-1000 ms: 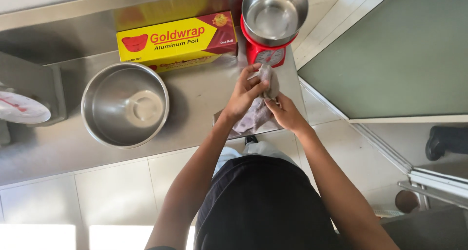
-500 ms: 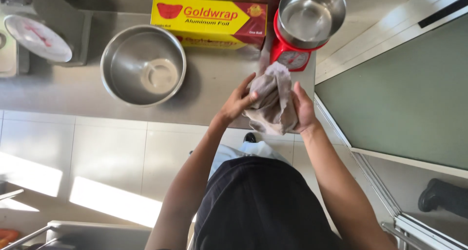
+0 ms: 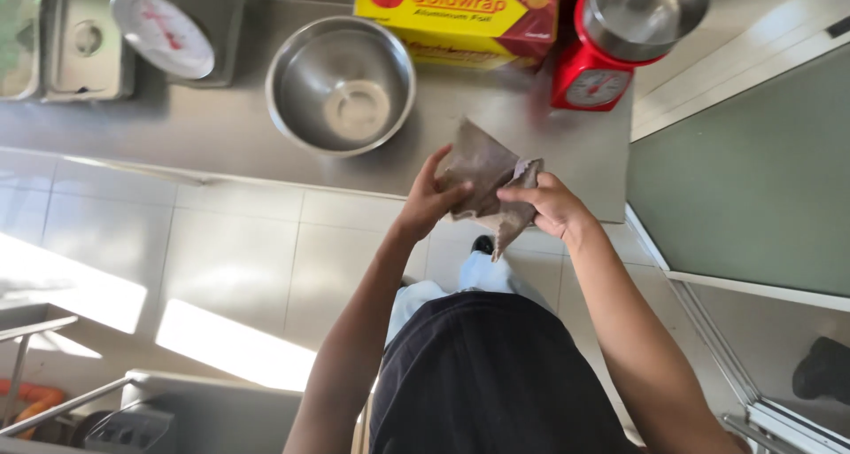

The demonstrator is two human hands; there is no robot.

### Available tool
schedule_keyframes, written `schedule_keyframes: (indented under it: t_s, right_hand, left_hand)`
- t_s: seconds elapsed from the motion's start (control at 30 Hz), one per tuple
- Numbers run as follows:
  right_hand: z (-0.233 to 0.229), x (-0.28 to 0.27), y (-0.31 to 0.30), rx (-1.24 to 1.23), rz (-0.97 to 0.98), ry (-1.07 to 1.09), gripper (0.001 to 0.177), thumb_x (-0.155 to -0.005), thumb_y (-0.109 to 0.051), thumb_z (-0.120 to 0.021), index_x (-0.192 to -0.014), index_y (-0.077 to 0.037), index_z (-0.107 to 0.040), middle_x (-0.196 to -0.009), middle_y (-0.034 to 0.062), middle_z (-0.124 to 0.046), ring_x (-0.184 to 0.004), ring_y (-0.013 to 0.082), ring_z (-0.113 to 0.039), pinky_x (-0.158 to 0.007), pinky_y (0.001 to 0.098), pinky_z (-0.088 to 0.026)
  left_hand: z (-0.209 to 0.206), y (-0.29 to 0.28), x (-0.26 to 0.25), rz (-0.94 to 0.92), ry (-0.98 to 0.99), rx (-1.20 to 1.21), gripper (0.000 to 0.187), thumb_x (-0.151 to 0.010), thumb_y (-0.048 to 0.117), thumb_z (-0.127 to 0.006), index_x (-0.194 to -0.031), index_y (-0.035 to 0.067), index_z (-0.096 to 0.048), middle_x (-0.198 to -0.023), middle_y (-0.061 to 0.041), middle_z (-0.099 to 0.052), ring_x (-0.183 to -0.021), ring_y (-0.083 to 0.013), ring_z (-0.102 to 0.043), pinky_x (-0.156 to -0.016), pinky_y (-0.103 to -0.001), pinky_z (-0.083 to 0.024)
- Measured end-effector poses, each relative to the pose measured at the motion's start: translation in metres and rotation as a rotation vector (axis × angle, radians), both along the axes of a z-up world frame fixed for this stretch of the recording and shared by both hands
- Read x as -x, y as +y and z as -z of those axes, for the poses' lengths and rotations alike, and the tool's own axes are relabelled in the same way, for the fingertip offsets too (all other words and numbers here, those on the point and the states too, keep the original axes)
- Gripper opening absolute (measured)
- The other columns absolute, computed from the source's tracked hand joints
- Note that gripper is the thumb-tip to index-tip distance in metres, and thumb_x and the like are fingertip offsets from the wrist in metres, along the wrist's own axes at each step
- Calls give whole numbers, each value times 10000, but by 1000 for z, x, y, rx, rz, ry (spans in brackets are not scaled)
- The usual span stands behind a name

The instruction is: Cleaning a box of aluminum foil and stainless steel mixing bowls with a cloth.

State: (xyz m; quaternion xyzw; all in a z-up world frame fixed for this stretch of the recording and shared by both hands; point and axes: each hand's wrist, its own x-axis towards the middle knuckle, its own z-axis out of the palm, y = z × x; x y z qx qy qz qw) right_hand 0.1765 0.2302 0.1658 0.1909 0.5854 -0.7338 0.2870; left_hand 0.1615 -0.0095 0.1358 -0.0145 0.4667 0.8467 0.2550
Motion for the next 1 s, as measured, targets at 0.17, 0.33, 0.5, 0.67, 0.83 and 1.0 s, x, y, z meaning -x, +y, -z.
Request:
schedule_keyframes:
  t_s: [0.17,0.33,0.5,0.67,0.83,1.0]
  right_hand:
    - [66,-15,-37,-144,161,15,154,-898,-41,-643,-1034,-10,-707,-884,78,-690,-738,178,-640,-659,363,-507]
    - [101,-26,-77,-120,235,139,165,-976,-80,-572,-840,-2,-623,-735,38,-574,-618,128,-533,-548,336,-457]
    - [22,-38,-150,128,269,125,195,-962,-113,-448,-1021,-58,-625,-946,81,-695,-808,206,-695,-758,419,-623]
    - [50,-32,-188,321,216,-18,266,-1049,-226,-470,-1153,-29,-614,-1098,110,-689,-963,213,-711,-869,388,-609]
    - [13,-38,-251,192,-89,13,273,-987,-114,-588,-1258,-85,-592,-1129,63,-678,-1000,176,-683,-873,353,-585]
    - [59,-20,-262,249,77,191,284,-1010,12,-605,-1293,20,-590,-1199,131,-669,-1034,214,-688,-905,347,-596]
  left_hand:
    - [0,-73,-37,-160,294,251,480,-967,53,-740,-1424,39,-595,-1070,-47,-720,-929,-82,-650,-796,-256,-575]
    - [-11,-136,-61,-333,354,335,304,-991,68,-706,-1290,17,-691,-1067,-9,-732,-912,-36,-636,-755,-213,-553]
    - [-6,-196,-82,-474,442,374,249,-1077,71,-577,-1291,7,-687,-1111,-32,-735,-966,-55,-645,-806,-224,-553]
    - [-5,-249,-105,-581,465,406,245,-1103,80,-538,-1302,14,-664,-1070,-56,-739,-964,-78,-669,-831,-241,-569]
    - [-14,-286,-124,-620,392,397,265,-1068,92,-572,-1316,24,-635,-1039,-66,-751,-954,-91,-698,-819,-251,-586]
    - [-9,-322,-141,-780,313,436,238,-1050,101,-627,-1273,22,-656,-965,-80,-748,-860,-94,-672,-737,-253,-568]
